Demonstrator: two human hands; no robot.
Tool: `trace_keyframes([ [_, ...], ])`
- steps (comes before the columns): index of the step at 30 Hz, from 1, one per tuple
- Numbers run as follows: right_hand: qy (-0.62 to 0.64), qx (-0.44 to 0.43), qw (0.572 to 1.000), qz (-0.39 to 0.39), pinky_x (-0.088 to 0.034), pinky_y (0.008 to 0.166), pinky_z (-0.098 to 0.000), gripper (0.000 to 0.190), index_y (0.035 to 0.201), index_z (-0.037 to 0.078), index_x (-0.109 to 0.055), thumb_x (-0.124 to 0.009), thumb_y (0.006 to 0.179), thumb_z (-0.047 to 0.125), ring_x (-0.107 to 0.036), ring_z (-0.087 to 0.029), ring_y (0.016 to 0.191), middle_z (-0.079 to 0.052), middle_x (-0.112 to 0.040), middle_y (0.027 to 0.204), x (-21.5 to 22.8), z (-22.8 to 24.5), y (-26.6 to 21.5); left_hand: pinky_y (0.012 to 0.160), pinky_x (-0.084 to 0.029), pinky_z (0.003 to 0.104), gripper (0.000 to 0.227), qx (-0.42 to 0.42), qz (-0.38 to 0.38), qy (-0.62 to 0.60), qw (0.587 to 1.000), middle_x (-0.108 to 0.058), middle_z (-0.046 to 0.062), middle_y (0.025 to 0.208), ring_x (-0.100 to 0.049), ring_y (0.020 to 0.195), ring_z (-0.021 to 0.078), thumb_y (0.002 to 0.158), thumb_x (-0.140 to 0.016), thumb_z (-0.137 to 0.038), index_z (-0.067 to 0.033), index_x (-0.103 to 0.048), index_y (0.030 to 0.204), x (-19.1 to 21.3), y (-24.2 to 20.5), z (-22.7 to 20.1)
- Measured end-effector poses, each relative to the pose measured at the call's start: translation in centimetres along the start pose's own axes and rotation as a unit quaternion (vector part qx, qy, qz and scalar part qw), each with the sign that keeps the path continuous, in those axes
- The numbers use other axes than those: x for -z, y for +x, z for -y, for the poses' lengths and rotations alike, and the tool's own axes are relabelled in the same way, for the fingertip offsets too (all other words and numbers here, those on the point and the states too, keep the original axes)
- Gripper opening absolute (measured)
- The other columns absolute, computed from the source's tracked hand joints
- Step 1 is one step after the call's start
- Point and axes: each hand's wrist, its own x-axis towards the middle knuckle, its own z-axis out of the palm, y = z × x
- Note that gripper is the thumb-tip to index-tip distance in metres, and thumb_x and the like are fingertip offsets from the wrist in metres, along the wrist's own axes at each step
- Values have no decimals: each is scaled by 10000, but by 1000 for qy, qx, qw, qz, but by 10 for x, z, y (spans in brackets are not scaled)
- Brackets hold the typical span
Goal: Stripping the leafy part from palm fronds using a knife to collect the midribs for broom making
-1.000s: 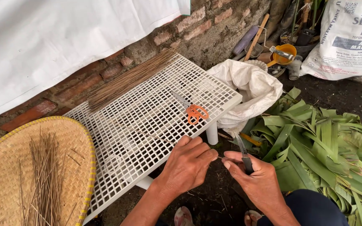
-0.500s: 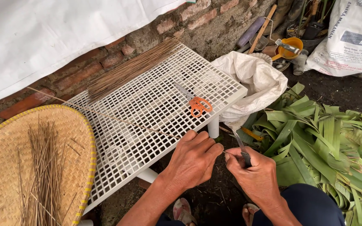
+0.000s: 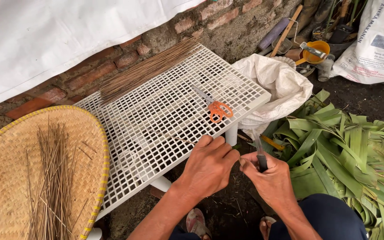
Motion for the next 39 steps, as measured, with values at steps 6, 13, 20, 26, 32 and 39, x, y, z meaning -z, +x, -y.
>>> trace_keyframes([
  [6,-16,88,990,111,-362,476,-222,134,755,100,-810,-744,868,69,-476,-20,514,61,-745,664,20,24,-7,771,-355,365,183,-26,-1,-211,977,-481,21,715,-448,714,224,1053,-495,-79,-107,-603,907,24,-3,12],
  [13,86,-24,992,95,-355,408,-292,144,919,22,-815,-709,928,119,-434,-112,434,-63,-721,668,29,11,-8,728,-384,372,172,-4,-77,-315,946,-674,61,879,-611,750,239,1039,-505,-39,-76,-629,926,37,4,9],
  [20,-84,-31,991,102,-376,521,-361,218,1037,190,-715,-626,967,376,-326,-111,488,19,-438,576,27,22,-19,763,-436,366,124,24,-92,-336,937,-698,48,879,-620,776,222,1000,-588,-6,-81,-664,937,32,4,9],
  [26,-101,-97,986,91,-473,724,-404,460,1350,244,-651,-589,926,411,-530,-167,799,27,-596,926,32,38,-25,859,-431,404,114,44,-94,-378,920,-686,83,923,-627,833,241,1042,-584,-108,-68,-676,987,29,2,7],
  [32,-17,-43,995,93,-407,625,-423,308,1178,187,-752,-648,945,360,-402,-148,594,35,-523,696,28,21,-34,883,-410,395,63,50,-96,-384,917,-678,72,911,-627,824,231,1017,-630,-67,-71,-668,966,28,5,6],
  [39,150,-3,982,113,-325,512,-333,568,1368,-9,-523,-423,1010,421,-394,-153,644,-97,-606,998,22,18,-42,834,-397,375,187,43,-83,-410,907,-655,54,885,-587,783,218,1074,-521,-118,-83,-638,933,38,10,3],
])
